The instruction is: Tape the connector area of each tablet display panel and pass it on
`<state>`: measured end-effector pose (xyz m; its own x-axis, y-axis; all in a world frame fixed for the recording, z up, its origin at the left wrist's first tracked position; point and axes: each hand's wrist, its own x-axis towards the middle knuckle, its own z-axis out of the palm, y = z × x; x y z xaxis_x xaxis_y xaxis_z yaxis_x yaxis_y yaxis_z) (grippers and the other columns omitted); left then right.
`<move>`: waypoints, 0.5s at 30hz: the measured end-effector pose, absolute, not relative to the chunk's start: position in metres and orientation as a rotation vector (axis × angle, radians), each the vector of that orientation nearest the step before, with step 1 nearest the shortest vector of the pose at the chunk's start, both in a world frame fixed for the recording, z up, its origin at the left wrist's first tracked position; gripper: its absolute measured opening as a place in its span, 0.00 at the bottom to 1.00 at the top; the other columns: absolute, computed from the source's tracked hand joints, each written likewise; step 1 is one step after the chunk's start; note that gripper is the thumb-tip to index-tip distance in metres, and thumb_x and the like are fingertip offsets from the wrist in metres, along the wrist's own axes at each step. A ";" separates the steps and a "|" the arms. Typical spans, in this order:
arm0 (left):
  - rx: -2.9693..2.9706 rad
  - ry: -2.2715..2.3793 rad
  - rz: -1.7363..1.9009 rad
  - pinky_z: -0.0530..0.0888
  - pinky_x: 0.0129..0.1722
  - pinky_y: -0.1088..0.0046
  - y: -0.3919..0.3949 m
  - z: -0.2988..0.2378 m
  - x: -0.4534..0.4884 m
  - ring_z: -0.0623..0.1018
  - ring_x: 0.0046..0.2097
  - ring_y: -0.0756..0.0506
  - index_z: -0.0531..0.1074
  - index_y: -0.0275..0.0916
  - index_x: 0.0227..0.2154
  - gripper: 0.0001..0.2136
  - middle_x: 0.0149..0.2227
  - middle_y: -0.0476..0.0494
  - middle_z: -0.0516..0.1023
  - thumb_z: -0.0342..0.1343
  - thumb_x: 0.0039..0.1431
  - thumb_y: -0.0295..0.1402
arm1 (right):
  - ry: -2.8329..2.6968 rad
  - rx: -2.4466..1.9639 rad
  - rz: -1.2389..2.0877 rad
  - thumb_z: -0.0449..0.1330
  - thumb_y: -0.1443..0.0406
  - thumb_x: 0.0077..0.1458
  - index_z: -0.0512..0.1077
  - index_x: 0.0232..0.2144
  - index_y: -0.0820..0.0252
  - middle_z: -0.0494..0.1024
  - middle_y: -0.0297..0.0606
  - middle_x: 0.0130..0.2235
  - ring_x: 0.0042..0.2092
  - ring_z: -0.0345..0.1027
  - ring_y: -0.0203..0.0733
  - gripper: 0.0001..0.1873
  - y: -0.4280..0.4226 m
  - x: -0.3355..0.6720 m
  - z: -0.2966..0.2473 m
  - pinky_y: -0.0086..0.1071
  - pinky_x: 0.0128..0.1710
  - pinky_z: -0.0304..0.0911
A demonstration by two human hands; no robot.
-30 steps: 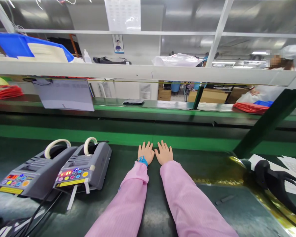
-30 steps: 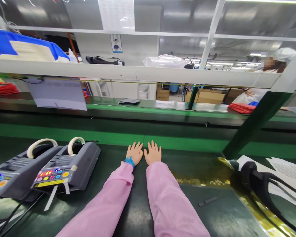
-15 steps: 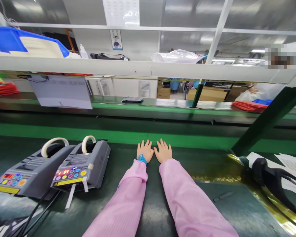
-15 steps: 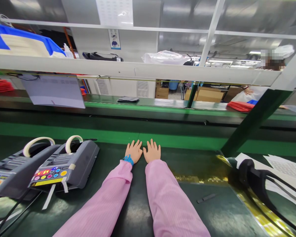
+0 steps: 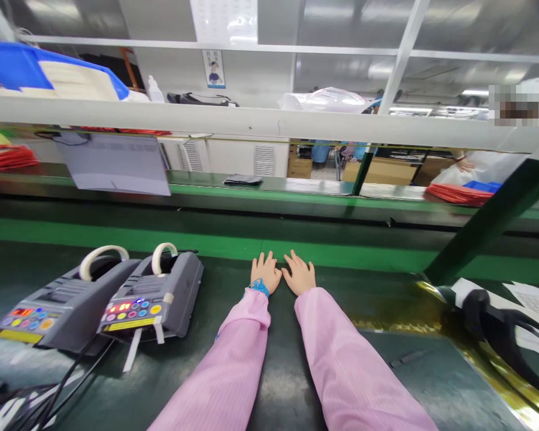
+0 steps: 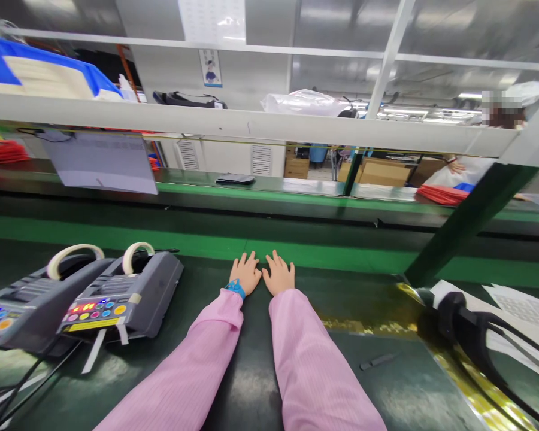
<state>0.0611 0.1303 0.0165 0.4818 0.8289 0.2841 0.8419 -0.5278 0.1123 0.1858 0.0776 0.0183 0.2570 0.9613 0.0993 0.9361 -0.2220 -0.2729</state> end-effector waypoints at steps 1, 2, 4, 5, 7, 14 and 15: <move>-2.674 -1.498 -0.484 0.77 0.56 0.51 0.127 0.018 0.060 0.77 0.57 0.38 0.72 0.39 0.58 0.18 0.60 0.37 0.74 0.60 0.70 0.39 | -1.765 -2.251 0.116 0.48 0.57 0.69 0.62 0.71 0.43 0.54 0.33 0.76 0.73 0.54 0.44 0.30 0.074 0.183 0.021 0.49 0.70 0.49; -2.681 -1.490 -0.494 0.77 0.56 0.50 0.122 0.019 0.058 0.77 0.57 0.38 0.72 0.39 0.58 0.18 0.60 0.37 0.74 0.60 0.70 0.40 | -1.778 -2.242 0.102 0.48 0.58 0.69 0.62 0.71 0.45 0.56 0.36 0.76 0.72 0.55 0.45 0.30 0.068 0.180 0.022 0.50 0.70 0.50; -2.686 -1.481 -0.513 0.77 0.57 0.49 0.110 0.018 0.054 0.77 0.58 0.37 0.72 0.38 0.58 0.19 0.61 0.37 0.73 0.60 0.69 0.40 | -1.820 -2.211 0.086 0.46 0.61 0.68 0.64 0.70 0.49 0.59 0.44 0.74 0.71 0.58 0.49 0.30 0.057 0.176 0.021 0.53 0.68 0.53; -2.686 -1.488 -0.518 0.76 0.58 0.48 0.104 0.017 0.054 0.76 0.59 0.37 0.72 0.38 0.58 0.19 0.61 0.36 0.73 0.61 0.69 0.40 | -1.844 -2.192 0.083 0.45 0.61 0.68 0.65 0.70 0.53 0.60 0.49 0.74 0.71 0.60 0.52 0.31 0.053 0.177 0.017 0.56 0.66 0.55; -2.687 -1.515 -0.523 0.73 0.61 0.46 0.099 0.010 0.054 0.74 0.62 0.35 0.72 0.39 0.58 0.19 0.64 0.36 0.71 0.61 0.69 0.41 | -1.807 -2.164 -0.006 0.41 0.59 0.68 0.66 0.69 0.53 0.62 0.49 0.73 0.69 0.62 0.53 0.31 0.052 0.183 0.001 0.57 0.65 0.56; -2.655 -1.623 -0.577 0.65 0.67 0.44 0.104 -0.024 0.063 0.64 0.71 0.33 0.77 0.47 0.59 0.20 0.72 0.44 0.66 0.52 0.66 0.36 | -1.729 -2.104 -0.007 0.38 0.50 0.66 0.64 0.70 0.40 0.66 0.45 0.71 0.68 0.65 0.55 0.35 0.075 0.208 -0.056 0.60 0.64 0.54; -2.658 -1.622 -0.583 0.65 0.67 0.44 0.104 -0.025 0.064 0.64 0.71 0.33 0.77 0.46 0.59 0.21 0.72 0.44 0.65 0.51 0.66 0.36 | -1.726 -2.109 0.000 0.38 0.50 0.66 0.64 0.70 0.40 0.66 0.44 0.71 0.68 0.65 0.56 0.35 0.075 0.209 -0.058 0.60 0.64 0.54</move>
<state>0.0642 0.1044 -0.0254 0.4082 0.8638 0.2954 0.8541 -0.4756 0.2105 0.2086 0.0754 -0.0577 0.2322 0.9382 0.2566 0.9383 -0.1466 -0.3131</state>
